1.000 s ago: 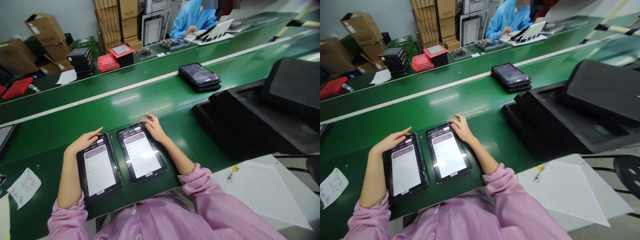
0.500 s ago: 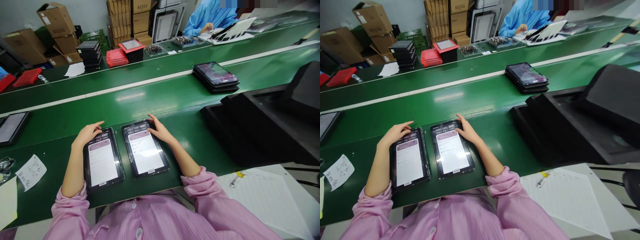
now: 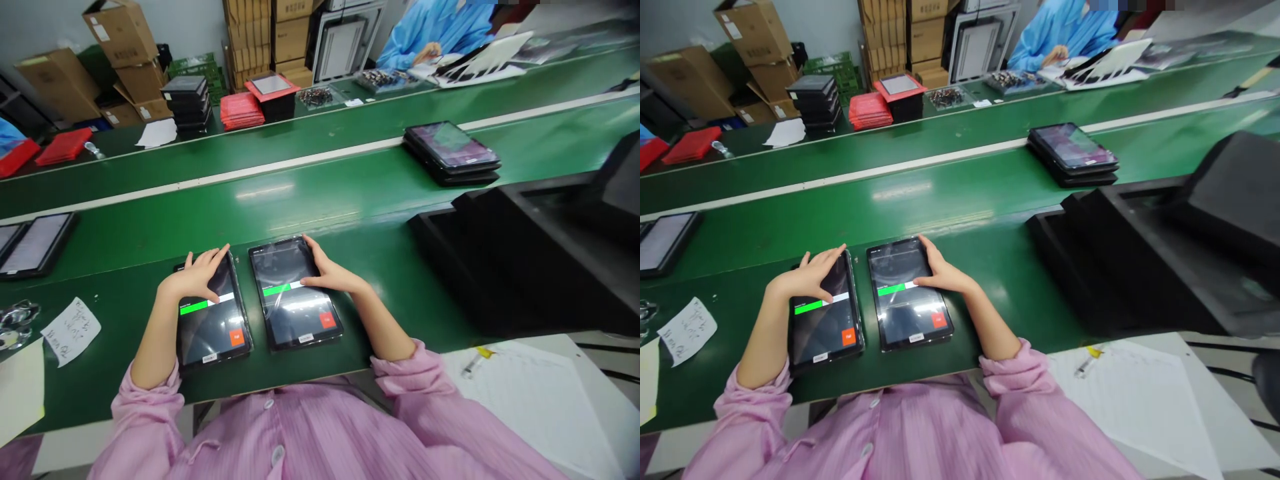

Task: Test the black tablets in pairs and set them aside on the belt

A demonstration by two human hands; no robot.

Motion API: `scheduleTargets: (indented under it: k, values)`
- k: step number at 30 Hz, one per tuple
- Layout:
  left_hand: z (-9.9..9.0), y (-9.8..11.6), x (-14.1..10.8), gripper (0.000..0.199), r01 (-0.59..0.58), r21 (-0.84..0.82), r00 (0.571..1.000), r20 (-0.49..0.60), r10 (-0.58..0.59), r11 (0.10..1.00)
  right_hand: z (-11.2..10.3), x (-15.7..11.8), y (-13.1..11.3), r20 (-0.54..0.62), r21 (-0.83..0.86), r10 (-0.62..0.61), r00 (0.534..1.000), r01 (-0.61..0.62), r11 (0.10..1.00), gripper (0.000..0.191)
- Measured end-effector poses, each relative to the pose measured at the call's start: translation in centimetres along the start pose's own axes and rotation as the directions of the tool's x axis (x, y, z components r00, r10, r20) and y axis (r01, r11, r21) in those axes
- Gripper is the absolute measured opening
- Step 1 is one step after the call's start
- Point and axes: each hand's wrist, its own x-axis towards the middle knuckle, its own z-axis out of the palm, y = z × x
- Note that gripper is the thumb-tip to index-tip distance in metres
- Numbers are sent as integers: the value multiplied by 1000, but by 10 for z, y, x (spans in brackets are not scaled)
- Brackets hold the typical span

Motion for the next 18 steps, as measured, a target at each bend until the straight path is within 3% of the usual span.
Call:
scheduleTargets:
  k: [6,10,13,18]
  values:
    - [2,4,4,128,51,37,999,6,-51,998,3,-7,10,-99,176,64,993,-46,983,109]
    - [2,-1,4,123,-8,-50,1000,-8,7,999,5,-14,16,-247,350,217,944,-122,929,72]
    - [0,-2,6,106,-37,-88,999,-41,34,995,5,-17,17,-260,419,318,912,-190,888,45]
    - [-1,3,12,63,-42,-81,999,-4,42,996,4,-16,12,-271,453,383,883,-234,860,43]
